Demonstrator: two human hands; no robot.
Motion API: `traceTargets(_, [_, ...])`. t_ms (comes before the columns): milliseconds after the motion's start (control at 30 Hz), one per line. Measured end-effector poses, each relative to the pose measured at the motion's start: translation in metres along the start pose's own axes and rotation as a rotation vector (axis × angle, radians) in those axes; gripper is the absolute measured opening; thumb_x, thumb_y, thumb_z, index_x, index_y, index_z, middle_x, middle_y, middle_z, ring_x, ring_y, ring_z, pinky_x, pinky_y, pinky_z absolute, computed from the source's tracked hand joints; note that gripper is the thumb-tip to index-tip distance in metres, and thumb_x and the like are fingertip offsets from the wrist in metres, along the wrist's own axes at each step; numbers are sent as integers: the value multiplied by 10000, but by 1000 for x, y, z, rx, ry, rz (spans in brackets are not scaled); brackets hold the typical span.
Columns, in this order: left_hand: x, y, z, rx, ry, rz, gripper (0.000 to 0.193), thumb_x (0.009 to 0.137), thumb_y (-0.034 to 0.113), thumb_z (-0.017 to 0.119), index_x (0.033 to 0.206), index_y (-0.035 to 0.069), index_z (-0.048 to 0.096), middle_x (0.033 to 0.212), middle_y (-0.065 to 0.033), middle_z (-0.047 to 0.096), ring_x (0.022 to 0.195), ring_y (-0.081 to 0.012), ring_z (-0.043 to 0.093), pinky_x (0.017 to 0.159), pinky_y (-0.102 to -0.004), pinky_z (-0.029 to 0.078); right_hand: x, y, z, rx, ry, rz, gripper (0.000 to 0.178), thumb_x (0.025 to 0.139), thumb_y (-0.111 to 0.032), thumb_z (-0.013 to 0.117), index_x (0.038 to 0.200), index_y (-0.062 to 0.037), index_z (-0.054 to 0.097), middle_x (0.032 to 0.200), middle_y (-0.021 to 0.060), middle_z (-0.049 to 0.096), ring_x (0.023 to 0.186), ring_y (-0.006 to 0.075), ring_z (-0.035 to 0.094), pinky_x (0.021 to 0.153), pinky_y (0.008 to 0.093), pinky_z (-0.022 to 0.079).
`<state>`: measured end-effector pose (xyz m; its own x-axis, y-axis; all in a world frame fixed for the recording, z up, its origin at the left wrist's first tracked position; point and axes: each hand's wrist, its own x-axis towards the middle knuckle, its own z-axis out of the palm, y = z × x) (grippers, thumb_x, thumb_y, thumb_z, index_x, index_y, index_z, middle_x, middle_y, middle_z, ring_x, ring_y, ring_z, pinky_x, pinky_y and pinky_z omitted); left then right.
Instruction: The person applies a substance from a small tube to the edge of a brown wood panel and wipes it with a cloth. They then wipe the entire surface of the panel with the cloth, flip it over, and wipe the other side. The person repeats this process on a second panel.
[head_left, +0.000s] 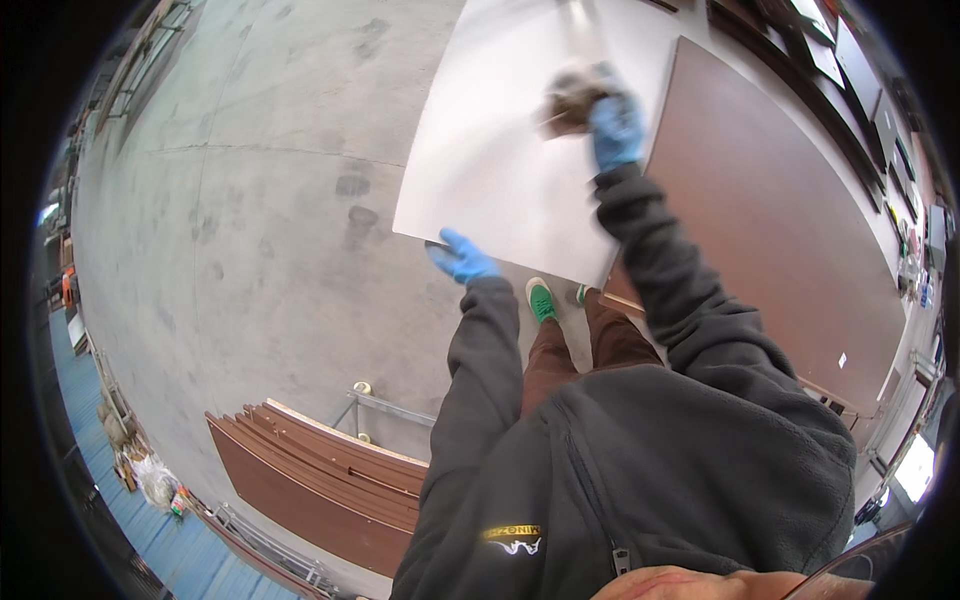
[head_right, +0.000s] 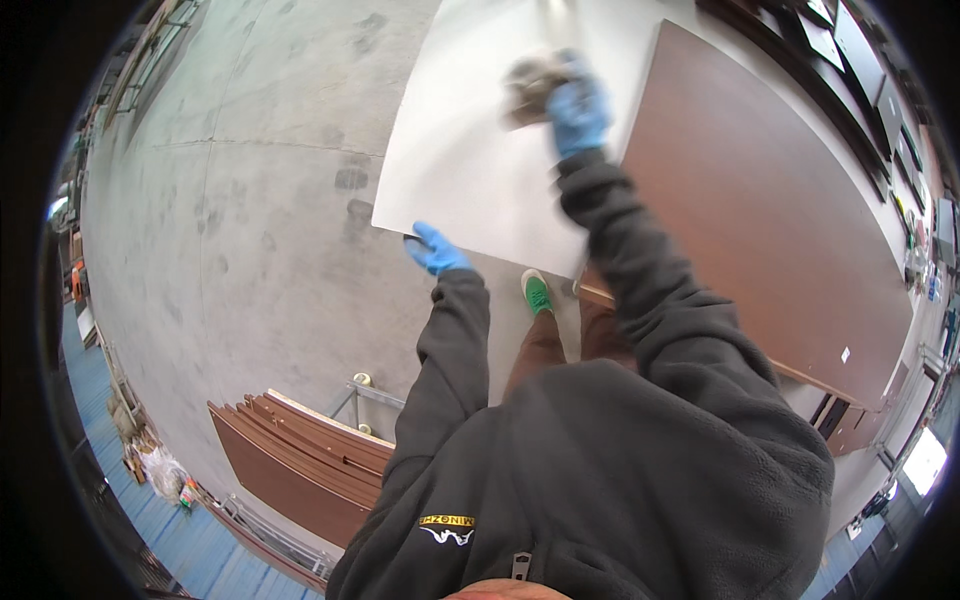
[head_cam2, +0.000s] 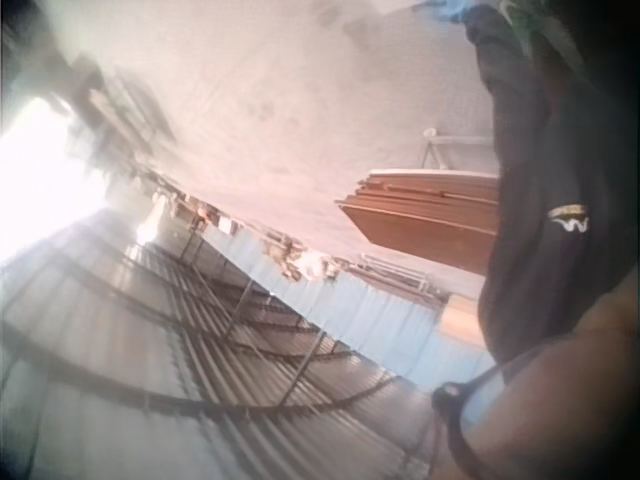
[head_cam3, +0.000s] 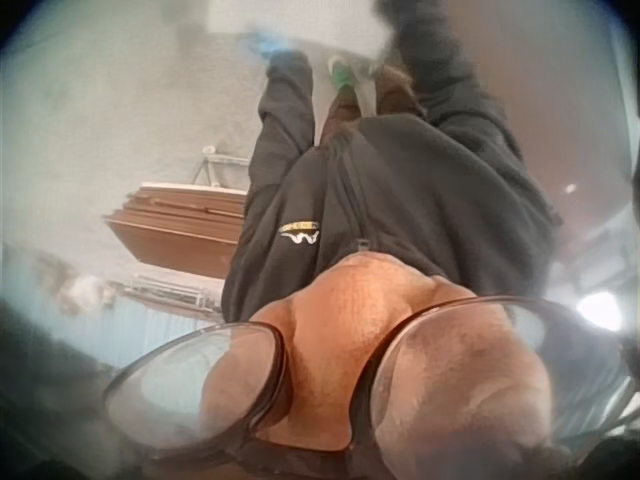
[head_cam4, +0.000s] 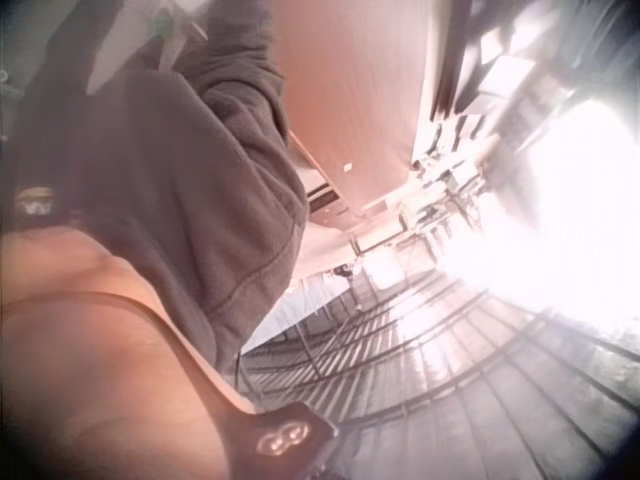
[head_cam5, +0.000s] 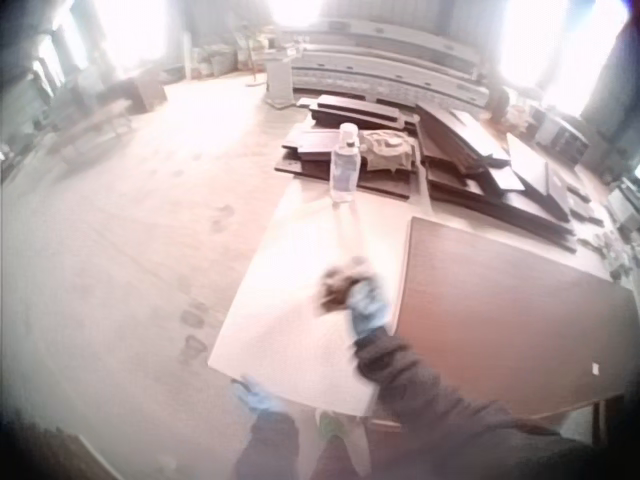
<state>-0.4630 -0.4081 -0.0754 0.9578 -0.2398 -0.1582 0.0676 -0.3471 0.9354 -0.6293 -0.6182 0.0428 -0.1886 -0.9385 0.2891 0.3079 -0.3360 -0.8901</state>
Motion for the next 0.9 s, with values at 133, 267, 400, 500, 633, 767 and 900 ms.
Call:
traceTargets(133, [-20, 51, 44, -108, 178, -233, 711, 1104, 330, 627, 1639, -16, 313, 1527, -293, 549, 1350, -387, 616, 1103, -453, 561, 120, 46, -78, -994, 192, -308, 259, 1090, -141, 461, 1091, -3, 679, 926, 38, 697, 803, 182, 685, 746, 355, 597])
traceTargets(267, [-21, 64, 47, -54, 185, -312, 723, 1098, 323, 635, 1656, 24, 285, 1520, -299, 554, 1316, -381, 642, 1080, -447, 585, 112, 130, 23, 650, 105, 390, 230, 1114, -203, 469, 915, -149, 572, 816, 12, 547, 776, 133, 611, 749, 323, 559])
traceTargets(400, [-21, 72, 45, 176, 201, -393, 767, 1087, 423, 643, 1652, 29, 305, 1499, -274, 586, 1312, -375, 646, 1072, -433, 586, -48, 148, 212, -429, -1182, 313, 250, 901, -252, 724, 1110, -131, 790, 1112, 160, 785, 1096, 323, 729, 918, 477, 579])
traceTargets(500, [-26, 85, 40, 246, 194, -432, 778, 1085, 431, 643, 1653, 27, 297, 1487, -281, 592, 1293, -384, 654, 1059, -443, 587, -179, 100, 281, -441, -1412, 777, 405, 942, -332, 721, 1202, -24, 750, 1120, 172, 791, 1053, 332, 749, 952, 446, 575])
traceTargets(633, [-29, 90, 38, 233, 189, -417, 794, 1082, 442, 643, 1656, 25, 286, 1470, -291, 599, 1269, -395, 664, 1042, -457, 588, -193, 66, 247, -21, -1001, 904, 324, 1008, -283, 699, 1203, -26, 733, 1079, 136, 777, 1006, 220, 728, 929, 402, 587])
traceTargets(767, [-22, 74, 42, 153, 183, -387, 809, 1080, 453, 644, 1658, 22, 275, 1454, -300, 607, 1244, -407, 675, 1024, -471, 589, -41, 76, 148, 89, -701, 698, 271, 1076, -263, 668, 1169, -13, 712, 1003, 114, 768, 902, 214, 749, 807, 393, 627])
traceTargets(900, [-18, 60, 44, -1, 180, -291, 767, 1095, 379, 629, 1658, 20, 251, 1481, -322, 576, 1275, -411, 663, 1039, -468, 597, 88, 45, 15, 60, -336, 355, 286, 1106, -135, 543, 1311, 54, 610, 1057, 219, 744, 883, 326, 793, 762, 478, 693])
